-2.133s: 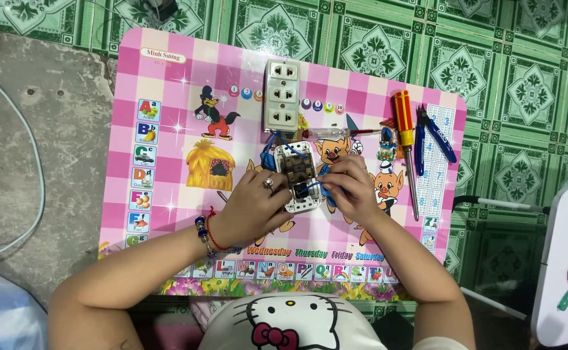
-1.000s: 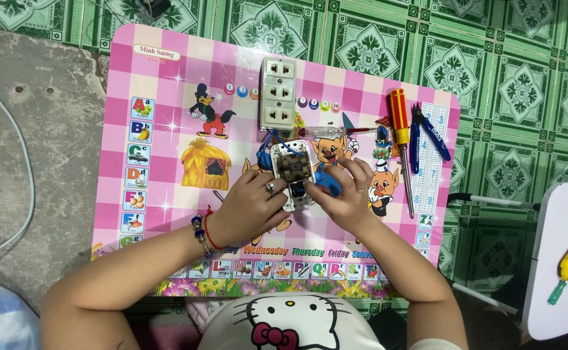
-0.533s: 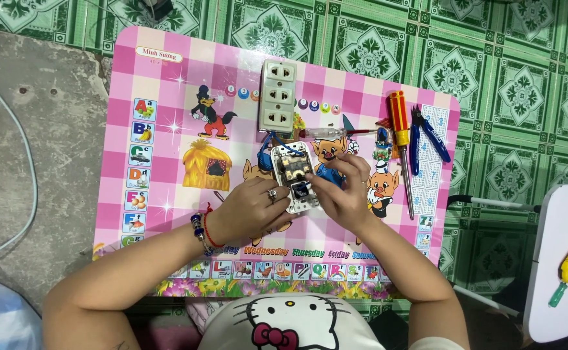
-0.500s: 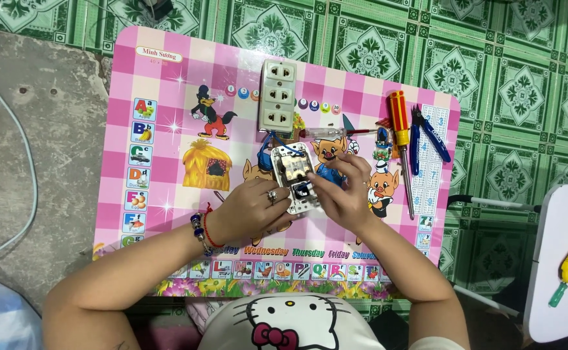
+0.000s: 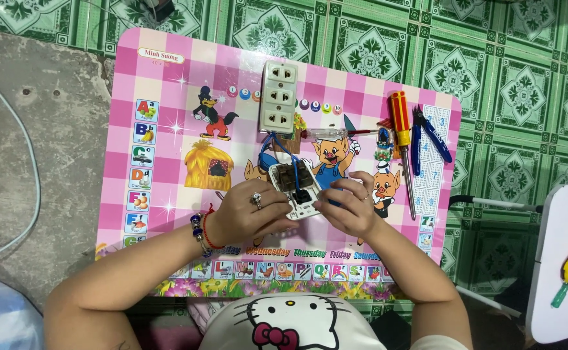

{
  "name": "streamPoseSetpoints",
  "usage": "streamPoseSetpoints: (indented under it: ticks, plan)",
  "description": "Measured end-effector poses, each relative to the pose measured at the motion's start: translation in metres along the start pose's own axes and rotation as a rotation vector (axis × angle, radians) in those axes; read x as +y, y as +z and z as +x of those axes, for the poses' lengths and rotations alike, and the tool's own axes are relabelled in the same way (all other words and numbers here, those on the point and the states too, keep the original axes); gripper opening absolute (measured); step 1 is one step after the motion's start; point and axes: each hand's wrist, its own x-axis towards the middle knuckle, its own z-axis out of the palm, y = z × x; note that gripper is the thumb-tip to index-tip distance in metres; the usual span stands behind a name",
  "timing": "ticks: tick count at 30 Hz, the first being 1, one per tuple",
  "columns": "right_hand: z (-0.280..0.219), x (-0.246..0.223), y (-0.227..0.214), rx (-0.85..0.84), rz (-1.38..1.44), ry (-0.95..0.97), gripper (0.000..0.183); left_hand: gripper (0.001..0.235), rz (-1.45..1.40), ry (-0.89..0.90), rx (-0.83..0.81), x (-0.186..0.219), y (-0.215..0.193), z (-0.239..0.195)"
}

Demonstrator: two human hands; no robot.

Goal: The person uses pliers to strip the insulation from a blue electrical wire and then inserts the exposed end into a terminal on a white electrical outlet. They use a screwdriver to tighten the terminal screw, securing the wire in place.

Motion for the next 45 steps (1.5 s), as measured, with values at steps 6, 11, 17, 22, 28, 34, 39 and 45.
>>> streamPoseSetpoints:
  ticks: [6,11,17,22,28,34,39,45]
  plan:
    - [0.004,-0.004,0.004,0.044,0.017,0.021,0.010,0.049,0.092,-0.071,-0.037,-0.004,0.004,0.000]
    - [0.014,-0.009,0.004,0.056,0.013,0.001,0.008,0.043,0.186,-0.095,-0.084,-0.007,0.009,-0.005]
    - [0.015,-0.008,0.005,0.069,0.030,-0.019,0.008,0.043,0.091,-0.093,-0.119,-0.009,0.005,-0.002]
    - [0.030,-0.013,0.004,0.060,0.254,-0.007,0.012,0.042,-0.042,-0.089,-0.134,-0.013,0.007,-0.002]
    - [0.034,-0.011,0.003,0.070,0.330,-0.052,0.011,0.039,-0.166,-0.119,-0.169,-0.013,0.009,-0.005]
    - [0.011,0.004,-0.007,0.057,0.160,-0.049,0.016,0.044,-0.219,-0.150,-0.172,-0.016,0.010,-0.010]
    - [0.015,0.032,-0.053,-0.043,0.123,0.109,0.020,0.050,-0.227,-0.168,-0.185,-0.014,0.009,-0.008]
    - [0.046,0.048,-0.134,-0.117,-0.112,0.667,0.008,0.052,-0.227,-0.195,-0.208,-0.011,0.007,-0.006]
